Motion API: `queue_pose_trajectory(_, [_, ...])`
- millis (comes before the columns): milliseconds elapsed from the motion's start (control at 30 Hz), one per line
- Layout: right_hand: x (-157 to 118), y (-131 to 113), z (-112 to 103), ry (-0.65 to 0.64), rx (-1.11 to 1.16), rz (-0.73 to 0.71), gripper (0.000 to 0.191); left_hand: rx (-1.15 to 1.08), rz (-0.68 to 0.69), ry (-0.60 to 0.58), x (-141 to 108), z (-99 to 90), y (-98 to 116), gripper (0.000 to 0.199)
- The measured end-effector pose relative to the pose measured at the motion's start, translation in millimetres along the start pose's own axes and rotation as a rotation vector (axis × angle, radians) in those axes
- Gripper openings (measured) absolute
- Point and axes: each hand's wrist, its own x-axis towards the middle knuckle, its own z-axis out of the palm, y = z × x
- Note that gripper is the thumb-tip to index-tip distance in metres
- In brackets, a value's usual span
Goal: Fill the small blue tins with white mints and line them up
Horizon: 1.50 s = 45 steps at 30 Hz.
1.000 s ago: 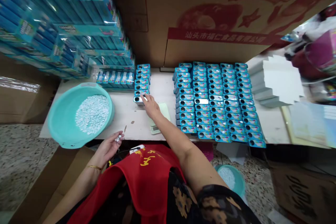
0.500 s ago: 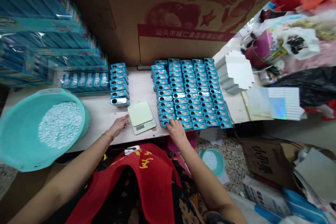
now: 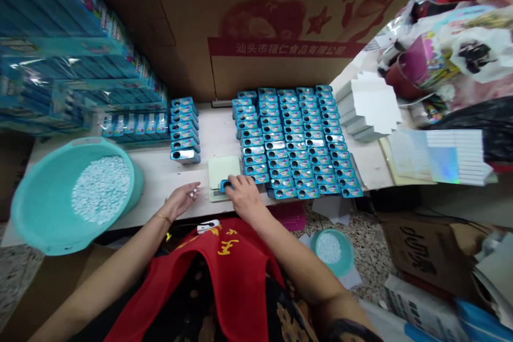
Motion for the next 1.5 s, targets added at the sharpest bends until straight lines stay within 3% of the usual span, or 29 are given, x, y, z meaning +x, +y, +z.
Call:
queue_pose_trajectory(100, [40,-5,15,-0.069,-0.024,-0.04,0.024,-0.157,-0.06,-0.04,-22,-15.5,-4,0.015])
queue_pose_trajectory(200, [54,-3,28,-0.081,0.017,-0.048,0.024,-0.325,-0.113,-0.03,-38,-27.9,-6,0.017])
queue_pose_trajectory(300, [43,9,30,0.018,0.146,-0.002,0.026,-0.414,-0.106,0.013,-48,-39.9,-4,0.018])
queue_pose_trajectory(433, [12,36,27,0.219,0.288,0.237,0.03,-0.513,-0.069,0.024,-53,-57.1,0,0.022])
queue_pose_trajectory(600, [-16,57,33,0.276,0.342,0.367,0.025,-0.553,-0.05,-0.015,-54,-69.9,5,0.024])
queue_pose_trajectory(733, [-19,54,36,0.309,0.305,0.388,0.026,-0.565,-0.045,0.011,-58,-68.1,11,0.023])
queue_pose_trajectory(1067, [-10,45,45,0.231,0.298,0.325,0.039,-0.588,-0.001,0.057,-70,-70.5,18,0.021])
queue_pose_trajectory(1367, [25,31,45,0.087,0.299,0.274,0.052,-0.542,-0.042,-0.007,-64,-44.7,21,0.019])
queue_pose_trajectory(1500, [30,32,51,0.071,0.333,0.273,0.041,-0.551,-0.065,-0.045,-58,-38.6,21,0.02])
